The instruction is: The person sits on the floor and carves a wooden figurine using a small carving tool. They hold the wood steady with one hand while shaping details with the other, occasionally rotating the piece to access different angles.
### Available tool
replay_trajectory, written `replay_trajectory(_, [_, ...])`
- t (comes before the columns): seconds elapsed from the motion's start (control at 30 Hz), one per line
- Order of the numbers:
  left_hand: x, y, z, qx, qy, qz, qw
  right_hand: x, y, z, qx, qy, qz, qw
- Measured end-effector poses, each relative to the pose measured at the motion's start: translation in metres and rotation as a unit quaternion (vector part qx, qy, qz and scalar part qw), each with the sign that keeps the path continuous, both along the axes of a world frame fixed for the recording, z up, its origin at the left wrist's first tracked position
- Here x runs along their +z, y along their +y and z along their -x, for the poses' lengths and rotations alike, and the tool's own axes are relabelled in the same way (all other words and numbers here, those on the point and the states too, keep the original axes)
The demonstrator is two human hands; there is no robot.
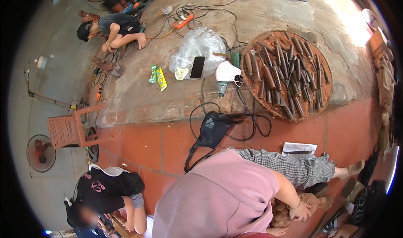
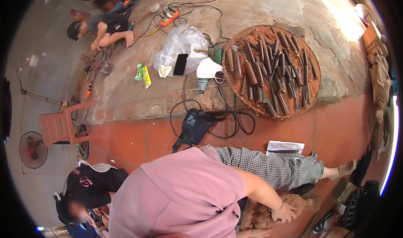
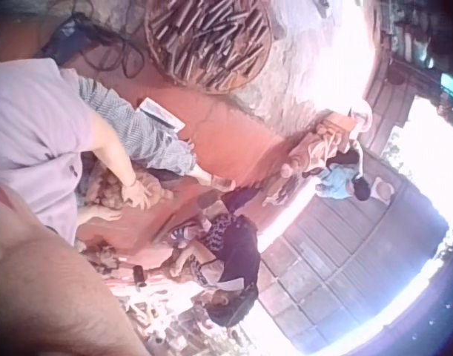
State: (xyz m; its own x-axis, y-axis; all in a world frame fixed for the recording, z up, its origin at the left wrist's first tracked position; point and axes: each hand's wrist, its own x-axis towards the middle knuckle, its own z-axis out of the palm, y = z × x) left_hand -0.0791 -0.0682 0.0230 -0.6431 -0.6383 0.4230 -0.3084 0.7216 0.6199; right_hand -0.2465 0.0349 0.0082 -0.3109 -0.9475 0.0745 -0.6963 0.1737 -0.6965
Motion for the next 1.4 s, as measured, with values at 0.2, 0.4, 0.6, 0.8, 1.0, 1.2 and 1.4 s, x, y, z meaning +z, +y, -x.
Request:
replay_trajectory(0.2, [0.01,-0.002,0.011,0.021,-0.027,-0.016,0.999,-0.014,-0.002,0.023,0.036,0.064,0.005,0.997])
replay_trajectory(0.4, [-0.011,-0.02,0.027,-0.026,0.003,-0.032,0.999,-0.013,0.007,0.041,0.065,0.121,0.015,0.99])
replay_trajectory(0.6, [-0.018,-0.041,0.015,-0.046,-0.053,0.057,0.996,-0.015,0.012,0.062,0.086,0.173,0.02,0.981])
replay_trajectory(0.8, [-0.017,-0.016,-0.003,-0.028,0.098,-0.012,0.995,0.009,0.018,0.017,-0.037,-0.009,0.0,0.999])
replay_trajectory(1.0, [0.039,0.019,-0.008,0.023,0.097,-0.066,0.993,0.04,0.018,-0.032,-0.144,-0.162,0.034,0.976])
replay_trajectory(1.2, [0.023,0.001,-0.014,0.022,0.071,-0.077,0.994,0.047,0.008,-0.042,-0.138,-0.107,0.106,0.979])
replay_trajectory(1.4, [0.025,-0.008,-0.027,-0.067,0.031,-0.107,0.992,0.054,0.017,-0.042,-0.188,-0.159,0.018,0.969])
